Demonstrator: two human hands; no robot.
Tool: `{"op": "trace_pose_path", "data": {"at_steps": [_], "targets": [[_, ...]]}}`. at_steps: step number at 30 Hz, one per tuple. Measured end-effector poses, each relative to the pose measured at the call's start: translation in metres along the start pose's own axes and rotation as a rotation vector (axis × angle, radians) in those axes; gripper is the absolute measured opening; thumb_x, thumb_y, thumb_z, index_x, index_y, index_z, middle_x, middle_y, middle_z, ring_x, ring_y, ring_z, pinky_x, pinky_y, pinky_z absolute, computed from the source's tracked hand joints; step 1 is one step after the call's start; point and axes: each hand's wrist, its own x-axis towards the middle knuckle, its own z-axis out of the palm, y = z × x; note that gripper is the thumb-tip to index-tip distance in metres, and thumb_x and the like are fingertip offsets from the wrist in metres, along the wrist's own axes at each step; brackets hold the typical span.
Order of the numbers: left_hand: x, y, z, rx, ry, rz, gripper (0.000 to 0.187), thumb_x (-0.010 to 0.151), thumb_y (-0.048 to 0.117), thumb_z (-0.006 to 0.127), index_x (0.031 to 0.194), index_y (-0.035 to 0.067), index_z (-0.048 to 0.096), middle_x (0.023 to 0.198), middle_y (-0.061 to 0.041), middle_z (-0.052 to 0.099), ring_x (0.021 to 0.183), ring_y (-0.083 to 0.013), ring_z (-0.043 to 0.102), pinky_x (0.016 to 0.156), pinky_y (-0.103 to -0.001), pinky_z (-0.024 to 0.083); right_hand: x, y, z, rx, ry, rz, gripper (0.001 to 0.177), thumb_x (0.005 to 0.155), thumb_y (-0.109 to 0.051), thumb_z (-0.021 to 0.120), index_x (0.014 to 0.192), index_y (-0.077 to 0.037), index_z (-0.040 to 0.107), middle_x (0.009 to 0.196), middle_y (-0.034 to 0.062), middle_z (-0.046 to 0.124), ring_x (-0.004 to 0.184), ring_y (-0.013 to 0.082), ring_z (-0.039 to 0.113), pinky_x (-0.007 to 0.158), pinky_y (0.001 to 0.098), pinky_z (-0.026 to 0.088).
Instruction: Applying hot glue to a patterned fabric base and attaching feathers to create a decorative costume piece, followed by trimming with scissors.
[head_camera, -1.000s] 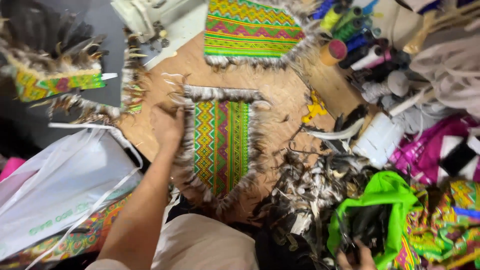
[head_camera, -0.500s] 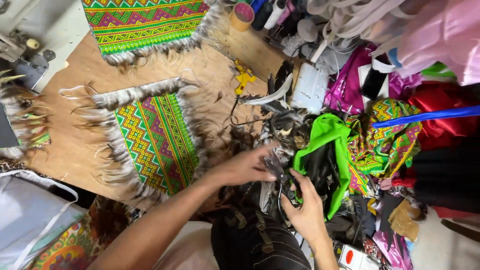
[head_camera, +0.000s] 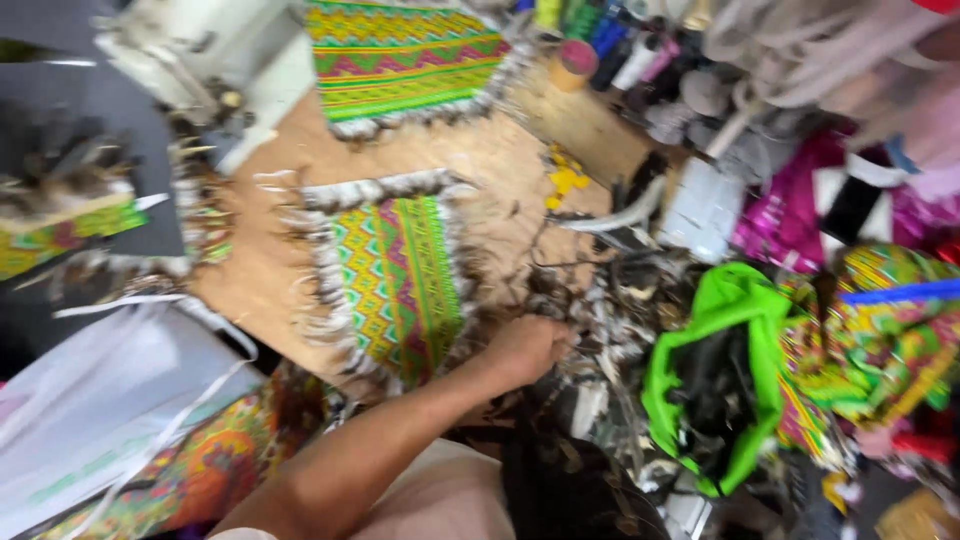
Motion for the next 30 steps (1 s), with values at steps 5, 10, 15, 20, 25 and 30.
{"op": "trace_pose_path", "data": {"at_steps": [5, 10, 15, 20, 25, 30], "targets": [[-0.037, -0.105, -0.055, -0.127, 1.095, -0.13, 0.068, 0.115, 0.048, 0.054, 0.064, 0.003, 0.06, 0.073, -0.014, 0.064, 0.063, -0.0366, 0.065, 0.065, -0.057, 0.042, -0.07, 0.156, 0.186, -0.104, -0.018, 0.155, 0.055, 0.087, -0.009, 0.087, 0.14, -0.015, 0.078, 0.091, 0.0196, 0.085, 0.082, 0.0268, 0.079, 0.081, 0.0336, 0.059], [-0.093, -0.273, -0.128, -0.347, 1.458, -0.61, 0.016, 0.106, 0.025, 0.067, 0.115, 0.013, 0.071, 0.112, -0.013, 0.075, 0.096, -0.0329, 0.073, 0.089, -0.05, 0.056, -0.048, 0.126, 0.237, -0.529, -0.322, 0.018, 0.065, 0.083, -0.041, 0.085, 0.144, -0.053, 0.067, 0.092, -0.002, 0.079, 0.083, 0.014, 0.075, 0.08, 0.0281, 0.061], [-0.074, -0.346, -0.147, -0.55, 1.113, -0.827, 0.064, 0.083, 0.056, 0.093, 0.122, 0.014, 0.064, 0.121, -0.009, 0.077, 0.112, -0.0291, 0.072, 0.098, -0.043, 0.054, -0.054, -0.034, 0.236, -0.442, -0.469, 0.009, 0.083, 0.084, -0.046, 0.08, 0.162, -0.039, 0.052, 0.159, -0.0031, 0.065, 0.143, 0.0249, 0.066, 0.112, 0.0418, 0.053], [-0.05, -0.31, -0.157, -0.689, 0.887, -0.716, 0.065, 0.074, 0.038, 0.1, 0.13, 0.011, 0.081, 0.129, -0.003, 0.081, 0.116, -0.0136, 0.074, 0.097, -0.029, 0.057, -0.04, -0.084, 0.23, -0.421, -0.425, -0.301, 0.082, 0.092, -0.033, 0.08, 0.166, -0.022, 0.047, 0.12, 0.0055, 0.068, 0.11, 0.0289, 0.072, 0.092, 0.0444, 0.058], [-0.061, -0.233, -0.185, -0.869, 0.805, -0.861, 0.091, 0.081, 0.031, 0.098, 0.155, -0.002, 0.055, 0.157, -0.013, 0.064, 0.144, -0.0279, 0.063, 0.123, -0.035, 0.048, -0.033, -0.094, 0.226, -0.401, -0.369, -0.411, 0.082, 0.09, -0.031, 0.083, 0.163, -0.016, 0.049, 0.123, 0.0078, 0.07, 0.114, 0.0295, 0.07, 0.099, 0.0466, 0.057], [-0.088, -0.175, -0.201, -0.668, 0.676, -0.718, 0.08, 0.09, 0.047, 0.085, 0.155, 0.012, 0.055, 0.165, -0.013, 0.059, 0.153, -0.0353, 0.055, 0.134, -0.048, 0.038, -0.027, -0.092, 0.225, -0.258, -0.437, -0.076, 0.092, 0.088, -0.03, 0.084, 0.162, -0.014, 0.031, 0.145, 0.013, 0.07, 0.046, 0.0249, 0.063, 0.079, 0.0431, 0.058]]}}
